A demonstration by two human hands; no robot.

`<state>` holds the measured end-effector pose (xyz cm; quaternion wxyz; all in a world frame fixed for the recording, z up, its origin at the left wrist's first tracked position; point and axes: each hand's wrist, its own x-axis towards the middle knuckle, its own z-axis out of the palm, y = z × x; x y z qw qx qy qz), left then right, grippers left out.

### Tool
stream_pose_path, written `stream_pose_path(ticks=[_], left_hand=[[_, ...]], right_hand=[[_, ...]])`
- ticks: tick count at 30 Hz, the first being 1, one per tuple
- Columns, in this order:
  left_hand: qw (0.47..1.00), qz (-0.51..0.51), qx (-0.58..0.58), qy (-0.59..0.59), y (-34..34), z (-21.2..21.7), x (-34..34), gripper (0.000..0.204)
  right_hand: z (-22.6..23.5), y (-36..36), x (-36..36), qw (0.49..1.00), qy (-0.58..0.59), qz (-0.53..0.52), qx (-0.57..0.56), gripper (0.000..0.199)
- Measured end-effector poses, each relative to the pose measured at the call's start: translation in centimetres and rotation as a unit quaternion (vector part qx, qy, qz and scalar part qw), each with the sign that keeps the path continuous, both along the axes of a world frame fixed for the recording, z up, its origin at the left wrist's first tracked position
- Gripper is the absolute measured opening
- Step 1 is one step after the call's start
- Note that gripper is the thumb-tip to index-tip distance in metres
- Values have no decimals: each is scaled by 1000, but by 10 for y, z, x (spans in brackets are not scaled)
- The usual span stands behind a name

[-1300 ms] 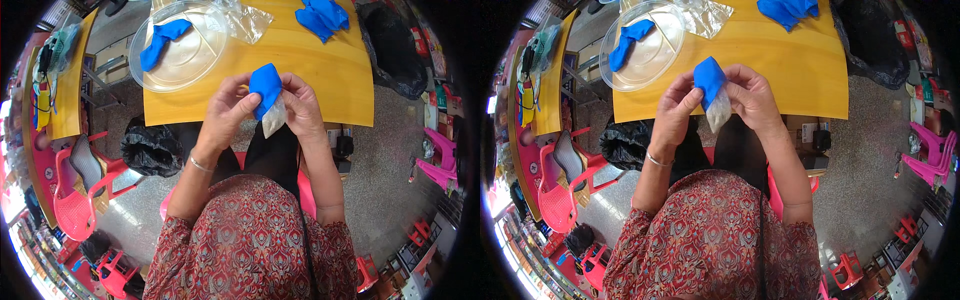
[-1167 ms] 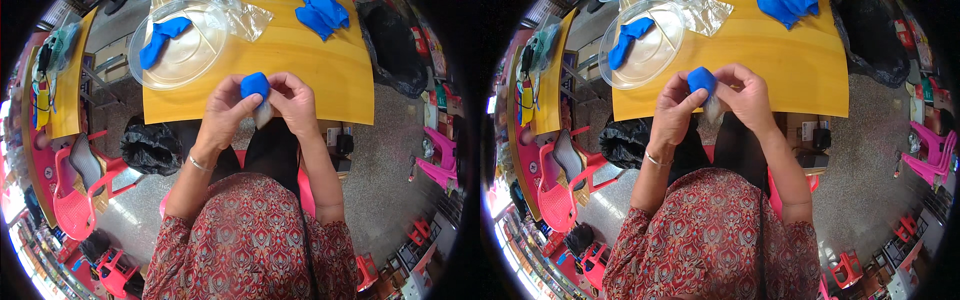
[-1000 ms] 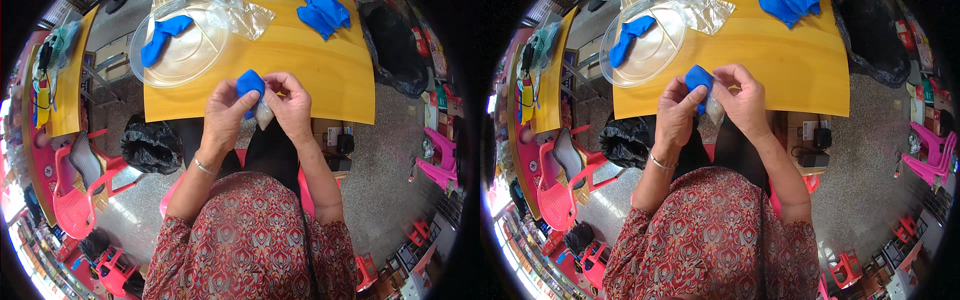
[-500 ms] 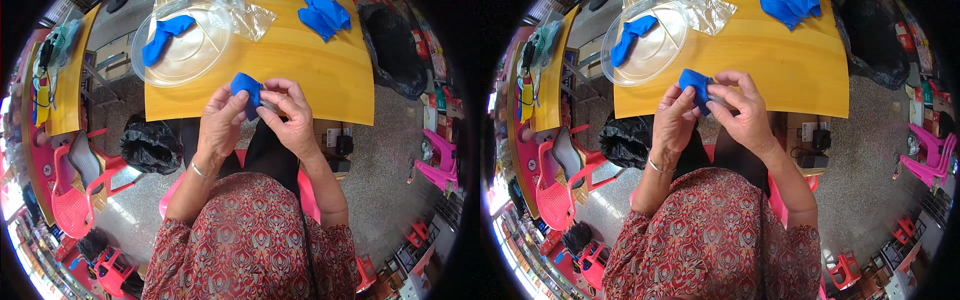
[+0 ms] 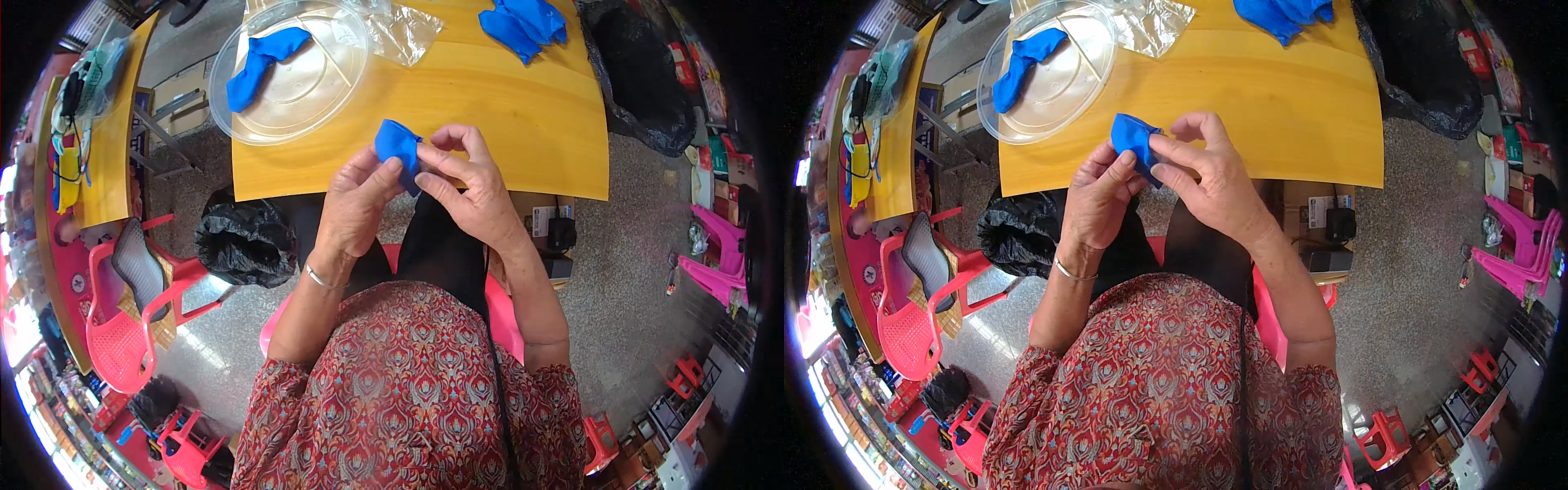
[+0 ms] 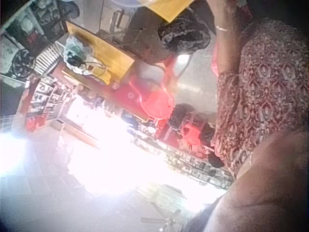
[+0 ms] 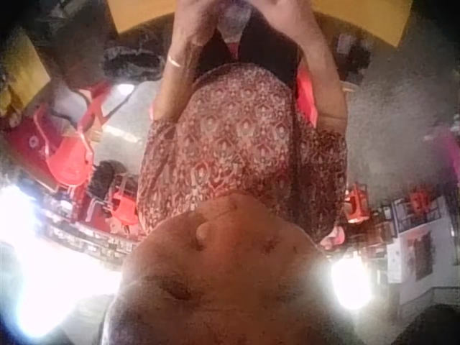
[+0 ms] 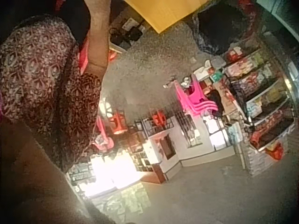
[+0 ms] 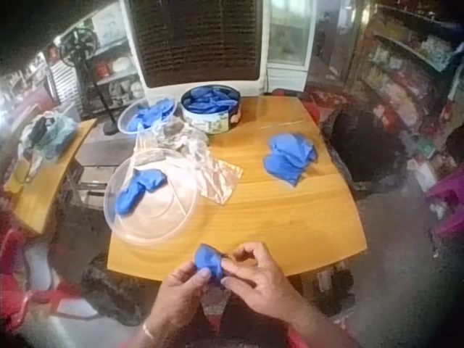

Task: The person wraps small items in blue fabric, folding the material around each item and tying it securely. They repeat this process with multiple items, placing the wrapped bundles on a yellow table.

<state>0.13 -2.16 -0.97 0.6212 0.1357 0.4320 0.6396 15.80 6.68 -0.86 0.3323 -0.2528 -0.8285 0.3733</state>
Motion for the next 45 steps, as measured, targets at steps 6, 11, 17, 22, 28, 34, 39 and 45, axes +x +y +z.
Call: stream_pose_path(ticks=[6, 11, 17, 22, 28, 34, 39, 45], left_hand=[[997, -18, 41, 59, 0, -6, 7, 31], [996, -79, 24, 41, -5, -8, -3, 32], [993, -108, -9, 36, -5, 1, 0, 30], [987, -143, -32, 68, -7, -2, 0, 31], [989, -131, -54, 42, -2, 8, 8, 49], [936, 63, 84, 335, -8, -16, 29, 59], [806, 107, 122, 569, -7, -14, 26, 40], [762, 103, 120, 628, 1, -9, 17, 27]], right_hand=[[6, 0, 6, 931, 126, 51, -338, 27], [-2, 2, 3, 870, 176, 28, -461, 37], [-4, 0, 4, 900, 142, -8, -411, 48], [7, 4, 9, 977, -19, -7, -211, 42], [-4, 14, 12, 950, -3, 3, -311, 24], [-2, 6, -7, 871, 111, -98, -468, 17], [-10, 7, -14, 870, 139, -138, -452, 30], [-11, 12, -18, 895, 98, -121, -418, 26]])
